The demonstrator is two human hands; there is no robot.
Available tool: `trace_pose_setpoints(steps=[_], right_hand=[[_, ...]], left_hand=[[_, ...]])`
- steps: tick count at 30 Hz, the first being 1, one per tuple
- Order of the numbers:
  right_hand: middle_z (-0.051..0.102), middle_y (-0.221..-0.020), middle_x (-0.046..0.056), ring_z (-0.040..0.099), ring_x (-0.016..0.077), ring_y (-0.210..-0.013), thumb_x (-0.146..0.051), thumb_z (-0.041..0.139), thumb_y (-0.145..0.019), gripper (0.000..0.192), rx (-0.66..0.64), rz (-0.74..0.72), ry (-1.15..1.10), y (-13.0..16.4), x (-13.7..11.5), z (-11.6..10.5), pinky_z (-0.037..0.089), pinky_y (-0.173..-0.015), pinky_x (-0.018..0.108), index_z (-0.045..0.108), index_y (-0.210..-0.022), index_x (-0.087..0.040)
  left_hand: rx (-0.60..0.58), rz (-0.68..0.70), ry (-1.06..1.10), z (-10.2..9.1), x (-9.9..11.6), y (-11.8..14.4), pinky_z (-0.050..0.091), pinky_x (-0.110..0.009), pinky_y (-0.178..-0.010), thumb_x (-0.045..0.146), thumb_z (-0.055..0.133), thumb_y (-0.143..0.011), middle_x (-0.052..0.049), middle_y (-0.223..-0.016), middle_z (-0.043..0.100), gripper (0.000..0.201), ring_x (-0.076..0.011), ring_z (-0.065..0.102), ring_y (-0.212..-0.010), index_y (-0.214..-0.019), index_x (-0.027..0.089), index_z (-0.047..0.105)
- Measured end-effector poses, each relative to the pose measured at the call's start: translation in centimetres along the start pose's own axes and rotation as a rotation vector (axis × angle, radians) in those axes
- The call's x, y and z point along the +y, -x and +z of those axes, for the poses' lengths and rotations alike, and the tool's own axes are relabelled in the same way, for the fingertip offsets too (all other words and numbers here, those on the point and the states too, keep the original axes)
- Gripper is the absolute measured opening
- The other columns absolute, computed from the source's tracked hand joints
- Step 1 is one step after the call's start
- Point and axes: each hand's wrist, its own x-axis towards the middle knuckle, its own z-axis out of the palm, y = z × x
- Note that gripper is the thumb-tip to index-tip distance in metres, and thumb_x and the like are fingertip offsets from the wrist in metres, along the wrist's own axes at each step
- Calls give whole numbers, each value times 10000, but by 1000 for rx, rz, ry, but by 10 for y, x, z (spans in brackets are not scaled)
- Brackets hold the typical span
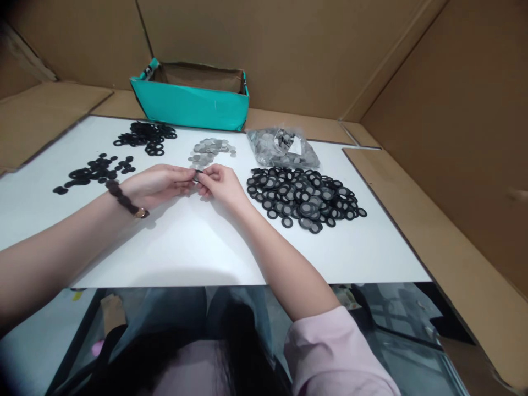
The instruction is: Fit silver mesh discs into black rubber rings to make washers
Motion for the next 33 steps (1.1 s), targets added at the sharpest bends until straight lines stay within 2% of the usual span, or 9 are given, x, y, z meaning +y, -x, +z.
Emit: trace_pose_setpoints(steps=[6,11,15,21,29,33], right_hand=[[608,-544,-18,554,59,-438,-162,618,-771,139,-50,-8,17,1,-3,-5,469,-457,163,519,-677,-134],[587,-504,-31,545,58,-426,-151,597,-779,150,-54,-19,63,1,-3,-4,458,-455,157,495,-670,-144],[561,-486,-42,543,67,-429,-149,587,-773,161,4,-52,112,2,-2,0,446,-447,163,465,-669,-160],[569,-545,-36,532,66,-427,-163,546,-778,139,123,-93,184,7,-3,9,426,-428,168,454,-675,-176],[575,-593,-21,543,84,-483,-204,564,-773,114,285,-113,207,11,-3,17,455,-465,195,471,-708,-186],[551,-561,-38,527,69,-463,-188,566,-778,123,263,-93,97,9,-2,16,431,-427,165,462,-713,-180]], left_hand=[[-38,-76,-5,-9,1,-5,466,-307,-561,283,667,-700,-88,-689,652,147,-154,565,-592,-627,163,628],[13,-76,12,-3,1,-1,472,-319,-634,231,634,-718,-104,-713,668,132,-176,601,-667,-620,142,633],[139,30,-1,9,0,4,470,-335,-701,218,601,-741,-92,-646,647,163,-175,607,-656,-610,124,620],[341,194,-167,21,-5,4,477,-306,-663,218,537,-786,-23,-603,599,114,-148,580,-616,-693,156,553],[447,310,-310,28,-10,6,448,-273,-614,180,494,-788,2,-691,542,55,-129,547,-632,-751,184,454],[442,307,-283,29,-11,6,447,-264,-609,169,491,-786,8,-696,529,64,-123,545,-636,-759,192,437]])
